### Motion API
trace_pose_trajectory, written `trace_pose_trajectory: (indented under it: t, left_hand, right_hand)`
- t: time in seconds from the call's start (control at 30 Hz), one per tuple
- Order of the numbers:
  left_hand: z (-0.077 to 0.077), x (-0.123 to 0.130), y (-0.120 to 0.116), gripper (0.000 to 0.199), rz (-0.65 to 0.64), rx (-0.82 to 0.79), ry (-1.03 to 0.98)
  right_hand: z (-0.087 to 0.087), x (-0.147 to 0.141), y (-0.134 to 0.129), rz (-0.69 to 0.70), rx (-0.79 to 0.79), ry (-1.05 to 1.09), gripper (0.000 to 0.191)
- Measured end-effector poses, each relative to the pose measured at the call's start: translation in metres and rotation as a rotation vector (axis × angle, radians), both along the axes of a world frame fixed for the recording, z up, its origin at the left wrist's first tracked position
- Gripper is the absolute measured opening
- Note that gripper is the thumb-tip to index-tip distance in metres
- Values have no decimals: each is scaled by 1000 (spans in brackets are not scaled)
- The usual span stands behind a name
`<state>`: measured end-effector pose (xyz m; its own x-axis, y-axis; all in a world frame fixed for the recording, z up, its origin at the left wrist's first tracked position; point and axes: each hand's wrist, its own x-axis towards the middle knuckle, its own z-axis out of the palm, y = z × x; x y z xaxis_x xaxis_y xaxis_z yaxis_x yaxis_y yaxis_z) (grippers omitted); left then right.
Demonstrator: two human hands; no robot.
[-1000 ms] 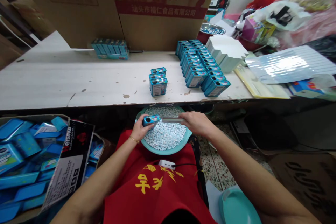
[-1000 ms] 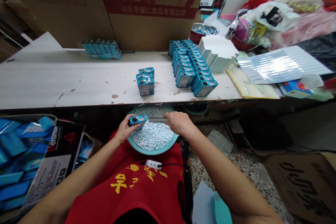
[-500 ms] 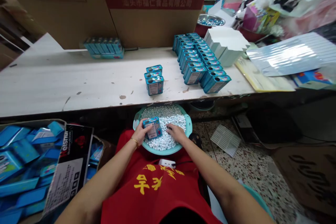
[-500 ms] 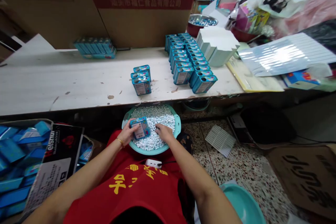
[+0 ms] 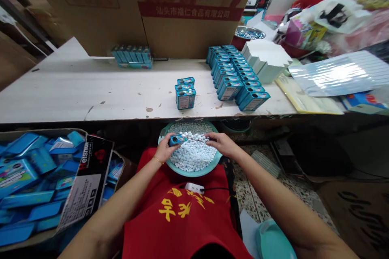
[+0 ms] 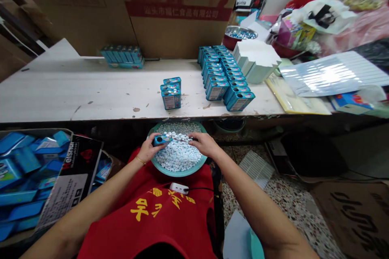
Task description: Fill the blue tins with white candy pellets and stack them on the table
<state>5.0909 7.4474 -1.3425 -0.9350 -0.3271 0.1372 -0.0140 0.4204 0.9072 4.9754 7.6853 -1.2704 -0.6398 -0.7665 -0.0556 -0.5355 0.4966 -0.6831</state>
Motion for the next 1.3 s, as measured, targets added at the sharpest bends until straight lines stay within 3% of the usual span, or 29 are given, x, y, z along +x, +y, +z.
trace_pose_trajectory:
  t: [0.13, 0.3, 0.5, 0.63, 0.77, 0.97, 1.17, 1.3]
  left_hand:
    - [3, -7, 11, 43, -28, -99, -13]
    - [4, -6, 14, 44, -35, -113, 5]
    - [-2, -5, 11, 44, -21, -89, 23]
    - [4, -2, 11, 44, -22, -68, 39]
    - [13, 1, 12, 45, 6, 103, 51]
    - [20, -1, 11, 49, 1, 231, 40]
    - [67, -34, 11, 48, -47, 258, 174]
    - [97, -70, 9, 47, -44, 231, 248]
  right_hand:
    - [42, 9, -18, 96, 265, 192, 30]
    - [74, 27, -44, 128, 514, 433, 30]
    - [90, 39, -63, 171, 573, 510, 27]
    - [91, 38, -55, 155, 558, 503, 28]
    - [81, 27, -23, 69, 475, 414, 31]
    - [39, 12, 28, -97, 343, 280, 32]
    - [2, 8, 51, -217, 4, 53, 35]
    - [-14, 7, 51, -260, -50, -3, 34]
